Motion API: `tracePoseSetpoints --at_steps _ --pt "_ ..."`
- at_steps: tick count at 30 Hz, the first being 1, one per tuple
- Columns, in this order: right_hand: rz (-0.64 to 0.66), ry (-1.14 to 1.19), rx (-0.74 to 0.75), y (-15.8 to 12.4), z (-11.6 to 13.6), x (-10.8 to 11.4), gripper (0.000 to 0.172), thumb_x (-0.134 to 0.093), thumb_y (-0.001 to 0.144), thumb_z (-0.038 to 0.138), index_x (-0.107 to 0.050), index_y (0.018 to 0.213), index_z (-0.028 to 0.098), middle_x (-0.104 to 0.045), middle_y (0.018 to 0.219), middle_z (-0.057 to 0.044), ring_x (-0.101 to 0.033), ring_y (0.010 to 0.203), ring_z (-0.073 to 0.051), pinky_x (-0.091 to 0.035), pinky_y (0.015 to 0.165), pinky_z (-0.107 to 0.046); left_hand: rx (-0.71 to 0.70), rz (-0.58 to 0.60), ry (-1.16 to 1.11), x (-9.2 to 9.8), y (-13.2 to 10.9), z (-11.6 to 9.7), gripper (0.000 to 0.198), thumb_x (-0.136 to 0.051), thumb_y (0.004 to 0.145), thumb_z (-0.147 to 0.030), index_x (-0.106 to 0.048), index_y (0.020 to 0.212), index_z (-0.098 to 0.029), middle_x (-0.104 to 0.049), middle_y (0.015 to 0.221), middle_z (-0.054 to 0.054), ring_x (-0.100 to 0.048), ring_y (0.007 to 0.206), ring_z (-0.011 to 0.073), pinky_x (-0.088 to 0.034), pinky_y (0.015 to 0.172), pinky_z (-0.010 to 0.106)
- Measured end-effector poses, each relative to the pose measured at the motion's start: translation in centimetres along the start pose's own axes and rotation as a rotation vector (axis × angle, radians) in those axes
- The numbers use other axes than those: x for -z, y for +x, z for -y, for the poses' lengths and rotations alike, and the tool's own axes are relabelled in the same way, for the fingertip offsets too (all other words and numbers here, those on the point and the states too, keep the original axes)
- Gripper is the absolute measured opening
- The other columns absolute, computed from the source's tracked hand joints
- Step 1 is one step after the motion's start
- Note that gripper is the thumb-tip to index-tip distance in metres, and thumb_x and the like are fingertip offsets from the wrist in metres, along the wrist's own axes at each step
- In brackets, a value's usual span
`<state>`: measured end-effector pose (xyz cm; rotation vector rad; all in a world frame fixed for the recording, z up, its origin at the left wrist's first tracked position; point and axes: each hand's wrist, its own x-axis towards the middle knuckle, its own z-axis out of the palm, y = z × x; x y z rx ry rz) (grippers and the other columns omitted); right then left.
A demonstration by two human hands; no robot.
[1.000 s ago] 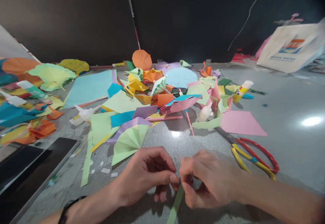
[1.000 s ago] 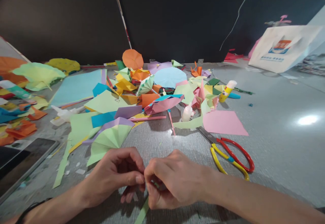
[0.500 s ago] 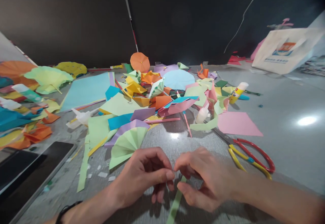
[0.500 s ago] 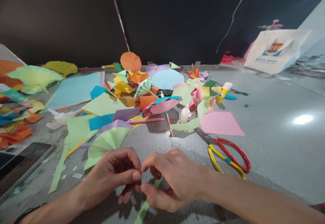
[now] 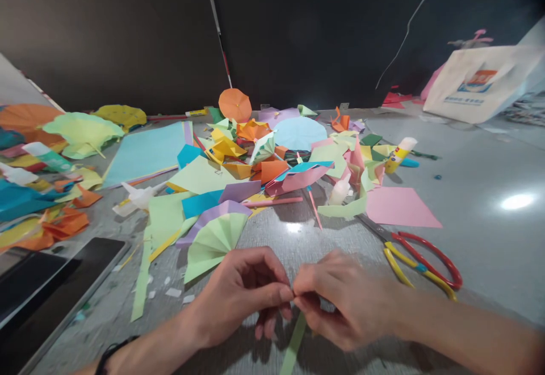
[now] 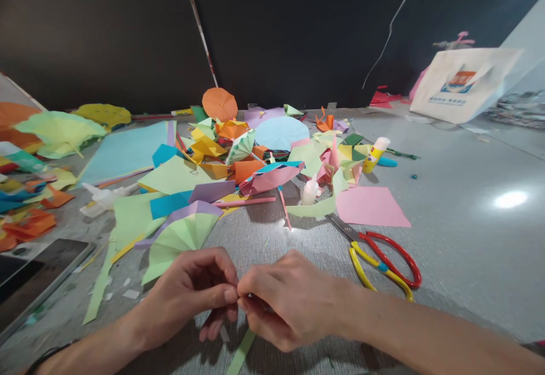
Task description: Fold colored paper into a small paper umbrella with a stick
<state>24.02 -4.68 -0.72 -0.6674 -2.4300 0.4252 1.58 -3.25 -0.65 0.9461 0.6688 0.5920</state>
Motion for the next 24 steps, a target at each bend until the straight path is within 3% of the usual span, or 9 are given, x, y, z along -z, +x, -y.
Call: tracePoseSetpoints --at_steps 8,17,24 --pt "-0.012 0.072 -0.009 0.04 0.19 0.12 0.017 -0.048 0.087 0.015 -0.045 0.1 0.025 -0.066 0.068 0.008 -0.056 0.049 -0.011 -0.039 0.056 -0.025 -0.003 -0.034 0.032 0.08 0.05 -0.2 0.041 -0.093 0.077 -0.043 -0.063 0.079 -0.013 -0.075 0.062 0.004 -0.064 0.041 0.0085 -0.048 0.038 0.012" --pt "-0.059 0.035 -0.118 0.42 0.84 0.75 0.018 -0.048 0.094 0.014 -0.046 0.108 0.025 -0.065 0.067 0.011 -0.054 0.046 -0.009 -0.04 0.064 -0.028 -0.002 -0.037 0.04 0.21 0.12 -0.24 0.043 -0.093 0.077 -0.044 -0.064 0.08 -0.013 -0.075 0.062 0.004 -0.064 0.042 0.0088 -0.048 0.038 0.013" --pt "-0.026 0.061 -0.092 0.31 0.5 0.55 0.015 -0.049 0.097 0.016 -0.049 0.109 0.024 -0.068 0.067 0.01 -0.058 0.05 -0.01 -0.042 0.065 -0.026 0.016 -0.029 0.097 0.15 -0.01 -0.32 0.047 -0.092 0.076 -0.049 -0.063 0.08 -0.013 -0.074 0.064 0.004 -0.062 0.042 0.0075 -0.048 0.039 0.013"
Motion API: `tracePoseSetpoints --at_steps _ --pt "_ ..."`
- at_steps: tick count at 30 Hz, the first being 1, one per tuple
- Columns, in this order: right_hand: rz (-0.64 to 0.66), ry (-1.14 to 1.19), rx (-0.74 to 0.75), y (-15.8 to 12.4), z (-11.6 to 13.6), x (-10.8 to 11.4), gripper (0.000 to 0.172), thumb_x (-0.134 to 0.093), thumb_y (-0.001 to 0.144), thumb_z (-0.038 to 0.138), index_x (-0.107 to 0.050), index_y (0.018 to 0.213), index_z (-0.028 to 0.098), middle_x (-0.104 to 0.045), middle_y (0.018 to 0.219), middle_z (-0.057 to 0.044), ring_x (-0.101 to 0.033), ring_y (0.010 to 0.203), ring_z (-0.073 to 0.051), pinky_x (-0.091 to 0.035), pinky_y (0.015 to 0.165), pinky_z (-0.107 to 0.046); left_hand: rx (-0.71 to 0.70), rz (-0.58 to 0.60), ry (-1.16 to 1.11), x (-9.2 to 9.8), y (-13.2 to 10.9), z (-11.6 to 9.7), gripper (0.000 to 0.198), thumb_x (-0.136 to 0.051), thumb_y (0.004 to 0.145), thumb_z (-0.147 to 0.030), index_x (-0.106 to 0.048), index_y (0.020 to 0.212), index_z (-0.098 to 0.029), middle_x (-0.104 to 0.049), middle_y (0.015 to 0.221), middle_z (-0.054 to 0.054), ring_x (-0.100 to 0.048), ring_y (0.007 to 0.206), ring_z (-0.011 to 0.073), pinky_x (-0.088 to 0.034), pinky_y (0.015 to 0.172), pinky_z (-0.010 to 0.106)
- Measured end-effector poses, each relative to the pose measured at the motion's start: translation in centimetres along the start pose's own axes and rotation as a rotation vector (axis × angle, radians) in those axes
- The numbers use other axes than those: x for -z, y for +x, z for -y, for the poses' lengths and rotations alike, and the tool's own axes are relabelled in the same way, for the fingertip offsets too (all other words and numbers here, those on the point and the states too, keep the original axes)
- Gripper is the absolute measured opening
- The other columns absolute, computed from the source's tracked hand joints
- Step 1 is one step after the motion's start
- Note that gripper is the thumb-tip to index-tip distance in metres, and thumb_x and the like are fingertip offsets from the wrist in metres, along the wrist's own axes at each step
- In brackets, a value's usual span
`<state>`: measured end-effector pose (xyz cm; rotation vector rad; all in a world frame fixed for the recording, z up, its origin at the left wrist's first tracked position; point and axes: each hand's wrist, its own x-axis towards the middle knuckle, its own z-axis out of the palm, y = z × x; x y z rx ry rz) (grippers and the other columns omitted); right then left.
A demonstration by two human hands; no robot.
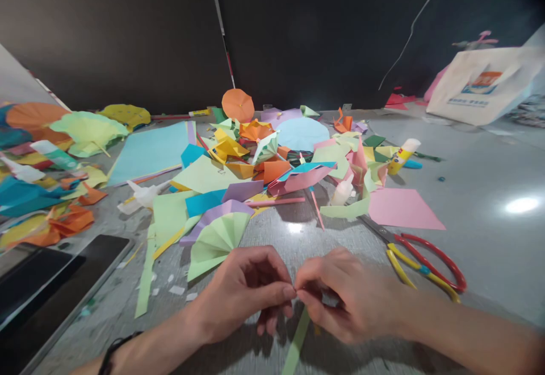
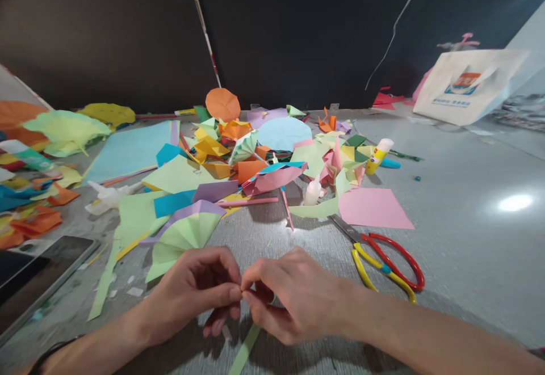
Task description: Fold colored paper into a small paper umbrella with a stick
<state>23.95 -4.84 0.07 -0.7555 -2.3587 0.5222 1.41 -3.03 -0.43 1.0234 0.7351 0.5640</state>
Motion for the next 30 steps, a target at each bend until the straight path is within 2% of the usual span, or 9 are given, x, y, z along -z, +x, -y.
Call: tracePoseSetpoints --at_steps 6,10,18,24,30 --pt "0.082 -0.023 -0.077 0.0 -0.1 -0.7 0.016 -0.049 0.09 0.014 -0.045 0.101 0.025 -0.061 0.058 0.012 -0.055 0.047 -0.011 -0.042 0.064 -0.027 0.037 0.014 0.065 -0.3 -0.1 -0.1 0.049 -0.091 0.076 -0.053 -0.064 0.081 -0.013 -0.073 0.065 0.003 -0.061 0.044 0.0067 -0.047 0.041 0.013" --pt "0.081 -0.028 -0.088 -0.2 0.0 -1.0 0.015 -0.049 0.088 0.017 -0.044 0.1 0.026 -0.059 0.059 0.011 -0.056 0.047 -0.012 -0.039 0.059 -0.026 0.05 0.012 0.058 -0.3 -0.1 0.0 0.045 -0.09 0.078 -0.051 -0.065 0.082 -0.013 -0.073 0.066 0.003 -0.062 0.045 0.0072 -0.047 0.041 0.013" --pt "0.092 0.03 -0.148 0.2 0.3 0.0 0.008 -0.046 0.09 0.02 -0.043 0.095 0.024 -0.059 0.059 0.009 -0.044 0.045 -0.01 -0.042 0.06 -0.027 0.026 0.016 -0.015 -0.1 0.0 0.1 0.045 -0.092 0.077 -0.049 -0.064 0.082 -0.013 -0.074 0.064 0.004 -0.063 0.043 0.0081 -0.047 0.039 0.013" --pt "0.072 0.047 -0.092 0.2 0.3 0.2 0.014 -0.05 0.092 0.022 -0.048 0.105 0.024 -0.062 0.062 0.01 -0.05 0.046 -0.011 -0.041 0.061 -0.028 0.006 0.018 -0.027 -0.1 0.0 0.1 0.044 -0.092 0.077 -0.047 -0.064 0.082 -0.013 -0.073 0.064 0.003 -0.063 0.043 0.0084 -0.048 0.04 0.014" --pt "0.15 0.006 -0.086 0.1 0.2 0.3 0.006 -0.045 0.102 0.022 -0.049 0.107 0.023 -0.066 0.064 0.007 -0.057 0.051 -0.013 -0.044 0.069 -0.03 0.006 0.033 -0.021 0.0 0.0 0.1 0.042 -0.09 0.079 -0.047 -0.064 0.082 -0.014 -0.073 0.064 0.003 -0.062 0.043 0.0082 -0.047 0.04 0.014"
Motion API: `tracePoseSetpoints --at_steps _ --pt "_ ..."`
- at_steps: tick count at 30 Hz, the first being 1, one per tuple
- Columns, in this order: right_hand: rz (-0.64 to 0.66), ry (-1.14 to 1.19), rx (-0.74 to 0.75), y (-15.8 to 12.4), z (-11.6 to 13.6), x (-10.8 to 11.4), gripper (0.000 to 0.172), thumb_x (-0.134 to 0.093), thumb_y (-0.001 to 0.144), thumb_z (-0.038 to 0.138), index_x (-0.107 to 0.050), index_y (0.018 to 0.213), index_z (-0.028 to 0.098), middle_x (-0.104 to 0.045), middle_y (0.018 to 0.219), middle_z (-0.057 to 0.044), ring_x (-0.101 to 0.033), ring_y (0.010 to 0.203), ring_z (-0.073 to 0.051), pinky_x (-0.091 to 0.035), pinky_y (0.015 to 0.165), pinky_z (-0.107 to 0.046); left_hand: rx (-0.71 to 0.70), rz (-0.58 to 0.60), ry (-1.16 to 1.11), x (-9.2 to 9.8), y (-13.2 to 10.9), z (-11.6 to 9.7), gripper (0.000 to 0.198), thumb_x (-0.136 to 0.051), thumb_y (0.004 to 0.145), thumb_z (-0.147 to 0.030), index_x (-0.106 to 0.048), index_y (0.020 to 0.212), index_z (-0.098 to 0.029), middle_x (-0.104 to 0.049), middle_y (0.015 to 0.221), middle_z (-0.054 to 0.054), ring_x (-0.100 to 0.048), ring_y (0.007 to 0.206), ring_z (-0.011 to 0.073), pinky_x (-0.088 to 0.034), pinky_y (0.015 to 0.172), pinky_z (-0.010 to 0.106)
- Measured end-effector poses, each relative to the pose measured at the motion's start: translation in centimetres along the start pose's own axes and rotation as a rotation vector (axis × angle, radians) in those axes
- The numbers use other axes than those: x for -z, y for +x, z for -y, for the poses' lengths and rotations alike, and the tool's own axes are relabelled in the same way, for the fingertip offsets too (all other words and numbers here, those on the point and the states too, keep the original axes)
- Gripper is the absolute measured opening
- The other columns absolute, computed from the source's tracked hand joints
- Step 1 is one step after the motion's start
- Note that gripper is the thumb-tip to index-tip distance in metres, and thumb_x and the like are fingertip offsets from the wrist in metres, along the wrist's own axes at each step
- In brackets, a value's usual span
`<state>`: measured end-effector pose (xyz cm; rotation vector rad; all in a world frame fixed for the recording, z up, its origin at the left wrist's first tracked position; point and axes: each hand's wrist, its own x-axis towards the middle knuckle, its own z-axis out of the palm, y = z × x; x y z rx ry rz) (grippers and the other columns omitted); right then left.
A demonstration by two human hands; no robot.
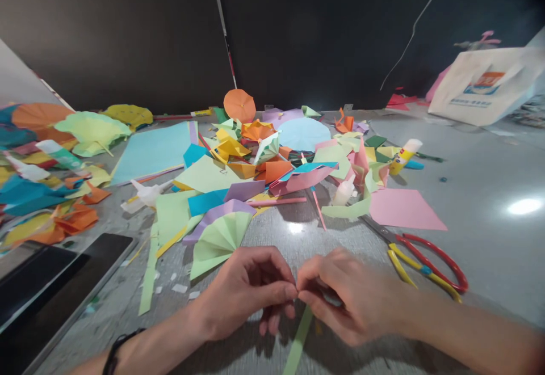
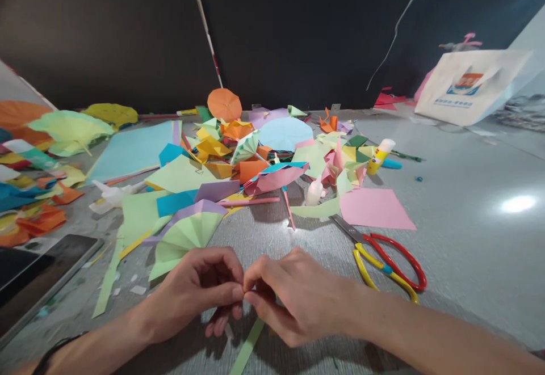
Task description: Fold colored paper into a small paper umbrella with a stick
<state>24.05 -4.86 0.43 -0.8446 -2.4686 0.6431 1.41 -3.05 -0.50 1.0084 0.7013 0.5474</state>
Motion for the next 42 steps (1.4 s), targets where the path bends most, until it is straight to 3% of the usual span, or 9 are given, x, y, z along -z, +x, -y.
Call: tracePoseSetpoints --at_steps 9,20,25,31,37,42 --pt "-0.017 -0.011 -0.015 0.04 0.14 -0.38 0.009 -0.046 0.095 0.017 -0.046 0.1 0.025 -0.056 0.058 0.01 -0.048 0.045 -0.011 -0.037 0.056 -0.026 0.02 0.004 0.023 -0.11 -0.06 0.05 0.044 -0.089 0.08 -0.05 -0.065 0.081 -0.013 -0.074 0.066 0.003 -0.063 0.045 0.0077 -0.048 0.041 0.013" --pt "-0.109 -0.011 0.012 0.1 0.07 -0.23 0.011 -0.048 0.091 0.017 -0.047 0.099 0.024 -0.063 0.062 0.009 -0.053 0.047 -0.01 -0.039 0.059 -0.027 -0.007 -0.021 -0.012 0.03 0.11 0.12 0.045 -0.09 0.079 -0.049 -0.063 0.083 -0.014 -0.075 0.065 0.004 -0.063 0.043 0.0085 -0.048 0.04 0.013" --pt "-0.113 -0.059 0.028 -0.01 -0.1 -0.25 0.014 -0.051 0.095 0.022 -0.048 0.109 0.024 -0.063 0.063 0.01 -0.053 0.046 -0.01 -0.039 0.06 -0.027 -0.022 -0.003 -0.029 0.18 0.18 0.14 0.043 -0.09 0.08 -0.046 -0.063 0.083 -0.013 -0.074 0.064 0.004 -0.063 0.043 0.0082 -0.049 0.039 0.013" --pt "-0.13 -0.076 0.06 -0.08 -0.24 -0.34 0.008 -0.05 0.101 0.019 -0.05 0.107 0.024 -0.068 0.064 0.009 -0.06 0.05 -0.011 -0.04 0.063 -0.027 -0.019 0.014 -0.044 0.31 0.14 0.35 0.041 -0.09 0.081 -0.044 -0.063 0.083 -0.013 -0.075 0.065 0.004 -0.064 0.043 0.0081 -0.05 0.039 0.012" --pt "-0.135 -0.068 0.037 -0.13 -0.17 -0.63 0.009 -0.05 0.098 0.018 -0.051 0.104 0.024 -0.065 0.061 0.01 -0.057 0.049 -0.011 -0.039 0.062 -0.027 -0.007 0.072 -0.078 0.46 0.31 0.74 0.038 -0.087 0.084 -0.044 -0.065 0.087 -0.013 -0.076 0.068 0.005 -0.067 0.046 0.0097 -0.051 0.041 0.014" --pt "-0.093 0.073 0.007 -0.01 -0.01 -0.76 0.014 -0.051 0.092 0.013 -0.049 0.1 0.024 -0.063 0.061 0.011 -0.051 0.046 -0.008 -0.04 0.06 -0.023 0.021 0.119 -0.065 0.17 0.1 0.68 0.044 -0.085 0.085 -0.052 -0.07 0.088 -0.011 -0.077 0.075 0.007 -0.069 0.05 0.0098 -0.053 0.044 0.015"
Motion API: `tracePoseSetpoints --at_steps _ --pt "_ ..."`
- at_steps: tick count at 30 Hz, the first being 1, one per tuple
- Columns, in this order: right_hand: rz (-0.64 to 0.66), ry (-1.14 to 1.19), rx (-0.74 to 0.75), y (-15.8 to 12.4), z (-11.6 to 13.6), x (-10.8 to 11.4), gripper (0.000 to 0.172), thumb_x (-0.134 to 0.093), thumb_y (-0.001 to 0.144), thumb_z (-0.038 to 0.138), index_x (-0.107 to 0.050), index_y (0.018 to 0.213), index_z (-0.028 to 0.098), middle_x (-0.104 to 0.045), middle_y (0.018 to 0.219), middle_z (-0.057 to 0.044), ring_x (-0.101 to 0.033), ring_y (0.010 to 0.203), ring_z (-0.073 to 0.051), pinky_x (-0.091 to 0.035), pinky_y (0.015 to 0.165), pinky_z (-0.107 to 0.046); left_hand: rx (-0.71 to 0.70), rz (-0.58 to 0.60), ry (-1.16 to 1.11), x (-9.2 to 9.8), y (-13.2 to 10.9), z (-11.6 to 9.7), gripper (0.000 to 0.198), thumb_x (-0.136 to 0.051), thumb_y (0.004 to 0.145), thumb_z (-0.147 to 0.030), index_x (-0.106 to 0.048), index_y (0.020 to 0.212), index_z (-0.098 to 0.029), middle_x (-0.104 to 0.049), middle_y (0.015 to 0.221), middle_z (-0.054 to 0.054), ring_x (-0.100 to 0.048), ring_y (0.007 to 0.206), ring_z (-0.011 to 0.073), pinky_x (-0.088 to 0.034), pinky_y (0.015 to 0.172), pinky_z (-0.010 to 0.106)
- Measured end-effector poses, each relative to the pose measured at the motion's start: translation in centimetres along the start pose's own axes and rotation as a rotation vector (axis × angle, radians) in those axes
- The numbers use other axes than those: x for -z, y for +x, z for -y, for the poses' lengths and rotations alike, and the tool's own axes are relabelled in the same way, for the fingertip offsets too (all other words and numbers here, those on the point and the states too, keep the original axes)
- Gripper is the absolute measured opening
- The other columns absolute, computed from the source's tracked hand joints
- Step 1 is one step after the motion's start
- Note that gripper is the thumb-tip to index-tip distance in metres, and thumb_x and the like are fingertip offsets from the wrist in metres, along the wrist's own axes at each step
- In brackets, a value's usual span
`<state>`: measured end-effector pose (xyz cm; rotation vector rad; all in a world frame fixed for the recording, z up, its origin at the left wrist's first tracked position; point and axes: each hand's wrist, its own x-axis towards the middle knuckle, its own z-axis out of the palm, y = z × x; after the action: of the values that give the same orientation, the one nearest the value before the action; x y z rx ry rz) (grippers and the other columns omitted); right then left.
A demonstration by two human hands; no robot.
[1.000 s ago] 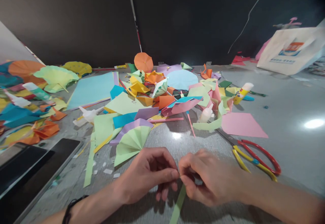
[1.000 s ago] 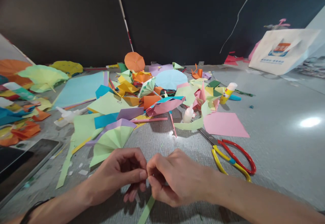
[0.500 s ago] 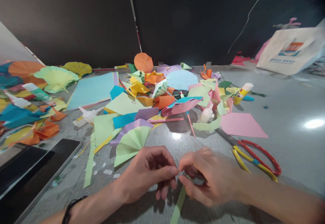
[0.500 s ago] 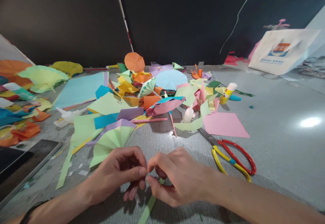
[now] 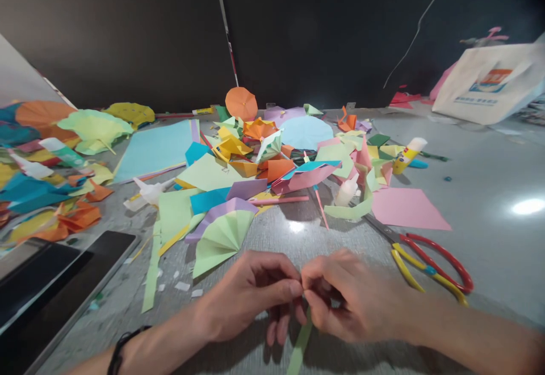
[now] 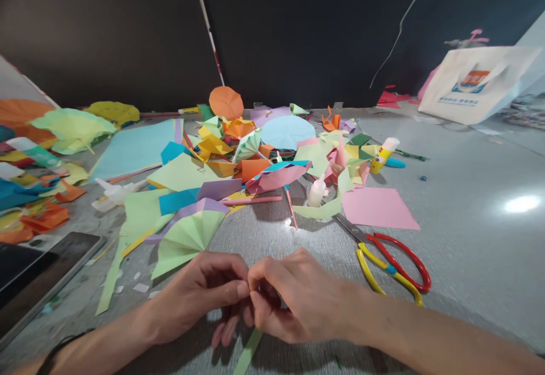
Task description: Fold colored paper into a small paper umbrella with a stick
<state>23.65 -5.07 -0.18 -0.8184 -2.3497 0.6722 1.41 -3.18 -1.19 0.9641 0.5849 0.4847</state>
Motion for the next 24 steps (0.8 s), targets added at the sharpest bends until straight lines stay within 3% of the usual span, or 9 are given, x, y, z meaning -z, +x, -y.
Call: tracePoseSetpoints --at_steps 5,11,19,24 --pt "-0.025 0.017 -0.024 -0.1 0.12 0.07 0.015 -0.052 0.091 0.013 -0.047 0.097 0.025 -0.063 0.063 0.01 -0.053 0.05 -0.008 -0.038 0.056 -0.021 -0.004 0.022 0.005 -0.21 -0.15 -0.3 0.045 -0.084 0.085 -0.054 -0.073 0.086 -0.01 -0.073 0.068 0.004 -0.068 0.05 0.0085 -0.053 0.046 0.013" --pt "-0.009 0.073 -0.017 0.09 0.16 0.14 0.015 -0.05 0.091 0.012 -0.045 0.098 0.025 -0.062 0.061 0.012 -0.049 0.045 -0.007 -0.04 0.056 -0.021 -0.001 0.003 -0.005 -0.15 -0.19 -0.24 0.042 -0.084 0.086 -0.051 -0.074 0.087 -0.01 -0.077 0.075 0.008 -0.069 0.051 0.0093 -0.053 0.046 0.014" --pt "-0.181 -0.039 0.057 0.09 0.39 0.56 0.019 -0.052 0.091 0.013 -0.045 0.103 0.026 -0.059 0.062 0.013 -0.05 0.046 -0.007 -0.035 0.054 -0.022 0.004 -0.019 -0.001 -0.18 -0.04 -0.17 0.043 -0.085 0.085 -0.051 -0.072 0.086 -0.011 -0.077 0.076 0.009 -0.068 0.049 0.01 -0.052 0.044 0.015" --pt "-0.068 -0.026 0.036 -0.09 0.06 0.51 0.013 -0.056 0.096 0.02 -0.049 0.106 0.025 -0.059 0.063 0.012 -0.05 0.047 -0.008 -0.04 0.062 -0.026 -0.012 -0.01 -0.016 -0.04 -0.04 -0.18 0.041 -0.086 0.085 -0.049 -0.071 0.086 -0.011 -0.075 0.071 0.005 -0.068 0.049 0.0095 -0.052 0.045 0.014"
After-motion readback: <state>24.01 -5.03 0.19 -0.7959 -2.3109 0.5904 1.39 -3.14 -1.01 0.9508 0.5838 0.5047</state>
